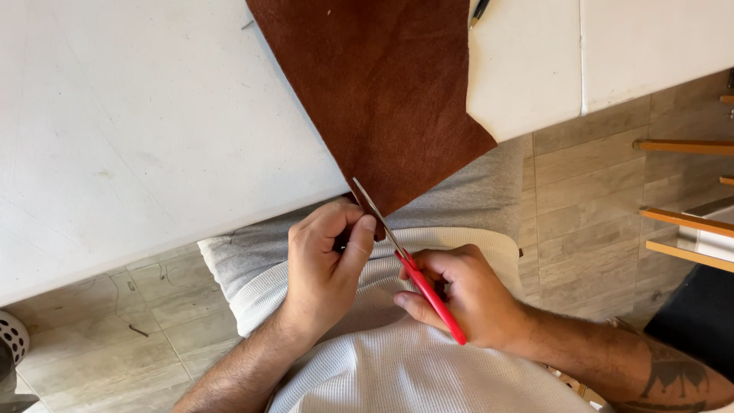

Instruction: Cutting leather material and assembling a leather bag at a workshop table

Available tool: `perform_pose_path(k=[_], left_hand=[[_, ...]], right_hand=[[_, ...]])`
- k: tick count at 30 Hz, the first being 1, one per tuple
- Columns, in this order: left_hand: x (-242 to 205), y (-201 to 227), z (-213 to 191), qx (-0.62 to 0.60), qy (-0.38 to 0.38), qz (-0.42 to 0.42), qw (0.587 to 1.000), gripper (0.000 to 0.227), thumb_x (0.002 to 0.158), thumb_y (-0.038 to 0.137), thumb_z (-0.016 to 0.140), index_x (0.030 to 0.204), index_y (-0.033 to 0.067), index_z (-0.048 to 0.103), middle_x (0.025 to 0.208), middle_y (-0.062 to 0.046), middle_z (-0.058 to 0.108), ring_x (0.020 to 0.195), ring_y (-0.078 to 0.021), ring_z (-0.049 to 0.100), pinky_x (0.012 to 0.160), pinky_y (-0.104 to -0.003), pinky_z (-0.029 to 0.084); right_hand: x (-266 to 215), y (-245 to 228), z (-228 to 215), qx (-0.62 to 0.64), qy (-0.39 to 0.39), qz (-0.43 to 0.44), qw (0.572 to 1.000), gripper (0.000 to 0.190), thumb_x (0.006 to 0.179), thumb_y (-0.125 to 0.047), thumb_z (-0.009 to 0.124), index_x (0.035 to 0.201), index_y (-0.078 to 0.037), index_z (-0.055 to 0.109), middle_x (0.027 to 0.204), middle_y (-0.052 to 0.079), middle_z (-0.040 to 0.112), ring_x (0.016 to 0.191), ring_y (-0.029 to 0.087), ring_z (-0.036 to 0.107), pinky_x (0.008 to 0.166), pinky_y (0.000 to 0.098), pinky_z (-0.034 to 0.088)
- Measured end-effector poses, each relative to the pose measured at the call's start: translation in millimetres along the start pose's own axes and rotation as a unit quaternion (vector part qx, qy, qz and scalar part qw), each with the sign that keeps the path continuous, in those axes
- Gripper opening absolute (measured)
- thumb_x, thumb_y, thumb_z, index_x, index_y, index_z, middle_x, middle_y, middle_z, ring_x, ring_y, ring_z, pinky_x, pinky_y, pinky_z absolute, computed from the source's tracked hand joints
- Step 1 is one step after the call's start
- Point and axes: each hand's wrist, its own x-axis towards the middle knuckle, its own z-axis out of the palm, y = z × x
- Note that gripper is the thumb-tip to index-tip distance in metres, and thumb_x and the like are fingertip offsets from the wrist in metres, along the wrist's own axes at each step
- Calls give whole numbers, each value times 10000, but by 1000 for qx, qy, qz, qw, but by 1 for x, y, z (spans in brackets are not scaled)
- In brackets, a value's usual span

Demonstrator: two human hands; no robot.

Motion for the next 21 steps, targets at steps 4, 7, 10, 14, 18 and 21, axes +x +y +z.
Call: perform_pose_path(k=[4,7,10,14,18,21], left_hand=[[-1,-3,2,1,6,-5,1000,223,1001,93,566,779,74,573,700,-14,615,618,-139,535,592,-296,425],[-1,-2,1,5,2,-16,1000,243,1001,98,566,760,91,596,666,11,588,589,-118,481,562,-290,384],[-1,-6,1,13,4,-10,1000,237,1011,135,572,779,97,606,681,12,590,608,-123,509,580,-291,402],[-1,-7,1,17,1,-16,1000,244,1011,142,574,774,92,607,673,13,599,603,-123,517,571,-291,399],[-1,-5,-1,18,7,-10,1000,237,1005,121,570,771,89,580,667,8,581,601,-132,502,576,-299,401],[-2,-3,1,9,-4,-10,1000,227,1002,114,568,778,85,595,677,3,588,596,-130,504,568,-297,395]], right_hand=[[-2,2,4,0,15,-4,1000,221,802,-270,817,894,-90,730,656,-18,746,487,96,591,480,251,506],[-4,4,7,5,14,6,1000,186,817,-230,832,845,-90,713,523,-20,566,442,98,429,417,273,419],[-3,7,7,-21,12,-14,1000,215,826,-263,827,841,-96,692,523,-3,591,430,128,449,433,288,430],[-3,6,6,-7,13,-12,1000,169,834,-221,812,839,-92,704,510,-5,573,436,113,427,426,280,419],[0,8,5,-10,5,-17,1000,204,802,-245,840,884,-100,723,588,-11,658,472,104,522,480,260,462],[3,5,2,0,2,6,1000,240,769,-266,853,923,-111,752,597,-25,666,475,92,502,474,249,456]])
